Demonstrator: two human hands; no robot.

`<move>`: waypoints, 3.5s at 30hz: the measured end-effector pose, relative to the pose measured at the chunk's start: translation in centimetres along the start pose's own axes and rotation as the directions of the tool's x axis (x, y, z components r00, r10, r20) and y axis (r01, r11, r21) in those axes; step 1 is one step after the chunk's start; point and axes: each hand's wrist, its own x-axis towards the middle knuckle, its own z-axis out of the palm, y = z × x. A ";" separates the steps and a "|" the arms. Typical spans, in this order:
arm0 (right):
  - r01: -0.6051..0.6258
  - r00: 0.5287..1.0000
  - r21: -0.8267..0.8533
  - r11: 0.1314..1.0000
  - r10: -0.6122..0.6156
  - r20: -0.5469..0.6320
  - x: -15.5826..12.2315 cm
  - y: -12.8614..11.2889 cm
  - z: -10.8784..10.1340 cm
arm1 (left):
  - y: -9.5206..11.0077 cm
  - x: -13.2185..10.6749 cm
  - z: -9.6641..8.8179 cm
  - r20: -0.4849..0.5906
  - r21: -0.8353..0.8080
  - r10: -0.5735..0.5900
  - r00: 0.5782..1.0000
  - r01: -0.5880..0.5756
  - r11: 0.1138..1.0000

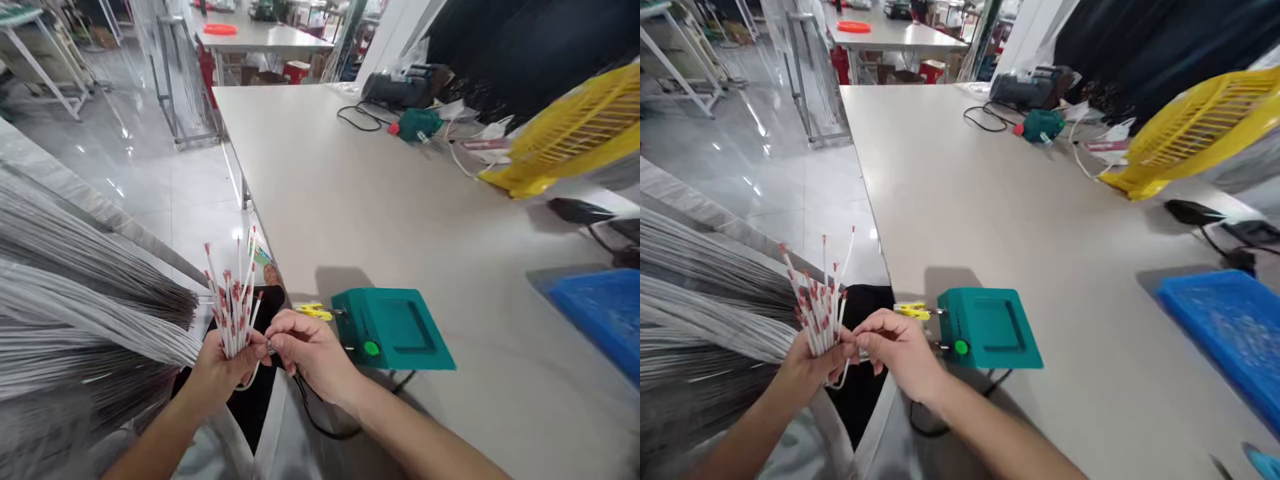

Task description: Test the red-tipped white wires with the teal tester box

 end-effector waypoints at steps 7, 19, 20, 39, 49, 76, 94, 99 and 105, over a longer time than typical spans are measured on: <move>0.148 0.979 -0.182 0.972 -0.171 -0.114 -0.3 -1.4 -0.9 | -1.1 0.9 -0.4 -0.221 -0.006 -0.010 0.975 0.008 1.000; 0.136 0.986 -0.424 0.895 -0.165 -0.033 0.5 0.1 -0.2 | -0.9 0.3 0.2 0.050 0.056 -0.034 0.998 0.031 0.998; 0.113 0.989 -0.391 0.913 -0.142 -0.044 0.5 0.2 -0.1 | -0.9 0.3 0.3 0.065 0.051 -0.025 0.998 0.022 0.998; 0.178 0.979 -0.655 0.735 -0.198 0.043 0.1 0.8 -0.5 | 0.1 0.5 0.8 -0.337 0.020 0.078 0.938 -0.076 0.997; 0.308 0.946 -0.746 0.590 -0.277 0.171 0.0 1.3 -0.1 | -0.7 0.8 0.9 -0.201 0.080 0.120 0.972 -0.106 0.991; 0.336 0.914 -0.856 0.393 -0.357 0.194 0.1 0.1 -0.4 | 0.1 -0.1 0.8 -0.250 0.069 0.059 0.967 -0.043 0.997; 0.077 0.993 -0.379 0.922 -0.038 0.111 0.3 -0.8 -0.4 | 0.4 -0.4 -0.8 -0.025 0.132 0.132 0.991 -0.127 0.983; -0.063 0.998 -0.058 0.996 0.062 -0.007 0.4 0.7 0.5 | -0.7 -0.4 -0.5 -0.081 -0.026 0.063 0.995 -0.065 0.998; 0.129 0.971 -0.298 0.946 -0.181 -0.154 0.1 1.5 0.9 | -2.5 0.0 1.1 -0.216 -0.202 0.062 0.974 -0.107 0.974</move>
